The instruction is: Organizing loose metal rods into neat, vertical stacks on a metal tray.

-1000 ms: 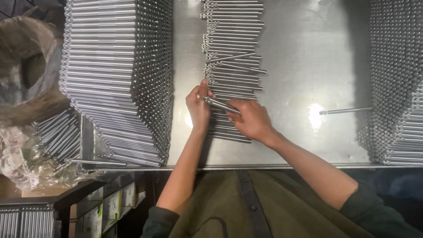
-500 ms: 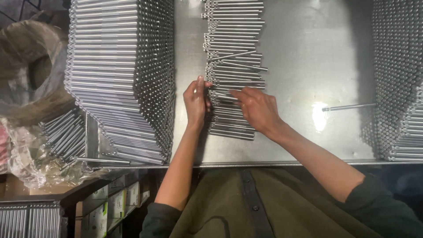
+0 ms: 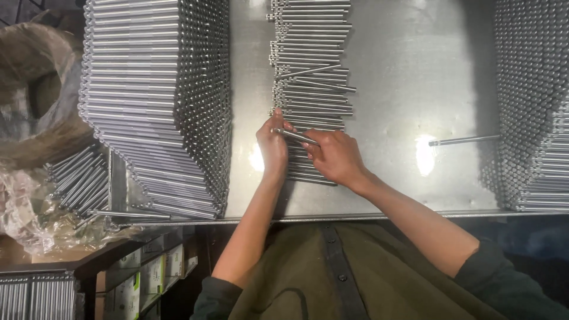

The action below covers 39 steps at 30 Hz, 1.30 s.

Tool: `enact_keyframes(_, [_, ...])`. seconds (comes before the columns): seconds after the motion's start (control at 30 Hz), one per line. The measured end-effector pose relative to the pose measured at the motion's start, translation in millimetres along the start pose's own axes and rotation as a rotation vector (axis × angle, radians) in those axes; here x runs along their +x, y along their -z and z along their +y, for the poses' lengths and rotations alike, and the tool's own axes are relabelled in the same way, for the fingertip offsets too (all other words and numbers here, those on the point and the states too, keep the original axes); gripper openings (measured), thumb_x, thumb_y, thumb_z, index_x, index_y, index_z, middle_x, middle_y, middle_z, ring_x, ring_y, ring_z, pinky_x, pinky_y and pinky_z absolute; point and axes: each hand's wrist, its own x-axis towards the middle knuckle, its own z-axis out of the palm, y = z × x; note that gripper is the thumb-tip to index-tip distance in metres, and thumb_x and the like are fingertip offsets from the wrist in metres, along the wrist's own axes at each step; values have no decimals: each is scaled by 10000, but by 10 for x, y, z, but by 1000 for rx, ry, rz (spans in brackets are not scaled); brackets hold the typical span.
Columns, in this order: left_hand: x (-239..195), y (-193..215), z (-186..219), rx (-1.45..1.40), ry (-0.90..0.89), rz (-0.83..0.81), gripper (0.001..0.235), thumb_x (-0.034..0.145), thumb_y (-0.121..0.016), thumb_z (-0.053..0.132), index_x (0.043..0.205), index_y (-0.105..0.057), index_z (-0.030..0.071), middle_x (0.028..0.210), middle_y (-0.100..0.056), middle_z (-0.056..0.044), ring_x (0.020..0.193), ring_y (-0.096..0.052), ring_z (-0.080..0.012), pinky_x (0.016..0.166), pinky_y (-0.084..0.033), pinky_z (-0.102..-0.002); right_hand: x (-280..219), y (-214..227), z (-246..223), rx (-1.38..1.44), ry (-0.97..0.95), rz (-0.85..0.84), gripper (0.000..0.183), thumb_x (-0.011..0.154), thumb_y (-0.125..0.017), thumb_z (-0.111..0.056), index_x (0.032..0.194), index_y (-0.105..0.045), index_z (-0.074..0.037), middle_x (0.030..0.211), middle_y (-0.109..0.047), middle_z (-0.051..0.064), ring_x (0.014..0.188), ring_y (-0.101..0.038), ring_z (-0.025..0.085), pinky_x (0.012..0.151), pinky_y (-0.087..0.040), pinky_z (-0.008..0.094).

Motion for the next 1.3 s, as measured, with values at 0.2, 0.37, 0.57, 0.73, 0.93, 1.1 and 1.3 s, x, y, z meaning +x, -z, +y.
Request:
enact_keyframes(0.2, [327, 219, -15, 34, -109, 214, 425, 1021, -575, 424, 734, -715, 143, 754, -733, -44, 751, -668, -152, 804, -488, -279, 252, -24, 395, -393, 199, 290, 223, 1057, -571, -212, 1043, -775, -123, 933, -716, 111, 944, -679, 313, 833, -512, 418])
enact_keyframes(0.37, [235, 82, -24, -64, 37, 40, 463, 1032, -536, 443, 708, -601, 119, 654, -665, -51, 352, -420, -80, 334, -315, -211, 90, 18, -10, 5, 25, 65, 266, 1034, -566, -245, 1213, -761, -215, 918, -771, 104, 868, -726, 330, 799, -561, 486])
enact_keyframes(0.57, [199, 63, -19, 116, 24, 156, 480, 1008, -559, 406, 612, -615, 140, 585, -658, -23, 577, -542, -133, 594, -406, -238, 65, -169, -35, -222, 85, 213, 250, 1028, -542, -265, 1090, -784, -276, 762, -710, 21, 703, -704, 243, 629, -560, 390])
enact_keyframes(0.73, [123, 57, 98, 162, 16, 73, 484, 1024, -531, 385, 625, -626, 128, 614, -679, -32, 616, -476, -125, 620, -385, -246, 141, -207, 77, -205, 63, 132, 233, 998, -566, -264, 1076, -784, -289, 794, -718, 28, 755, -715, 264, 667, -552, 412])
enact_keyframes(0.93, [102, 178, 199, 72, -35, 250, 449, 1029, -559, 380, 678, -668, 122, 718, -721, -67, 732, -587, -173, 781, -440, -289, 234, -330, 470, -148, 309, 219, 362, 1053, -454, -228, 1207, -780, -193, 910, -763, 112, 876, -725, 308, 770, -526, 418])
enact_keyframes(1.1, [230, 223, 272, -105, -23, 164, 426, 1041, -590, 300, 683, -602, 69, 677, -680, -69, 689, -612, -152, 755, -506, -286, 490, -348, 888, -441, 112, 198, 486, 1053, -468, -315, 1522, -440, -438, 1681, -284, 111, 1535, -174, 465, 1059, -161, 854])
enact_keyframes(1.3, [175, 125, 331, -176, 9, 174, 428, 1073, -546, 258, 700, -592, 53, 679, -662, -100, 680, -624, -181, 728, -527, -313, 1024, -111, 795, -439, 150, 173, 469, 1089, -368, -377, 1556, -403, -404, 1690, -276, 90, 1552, -172, 425, 1100, -130, 825])
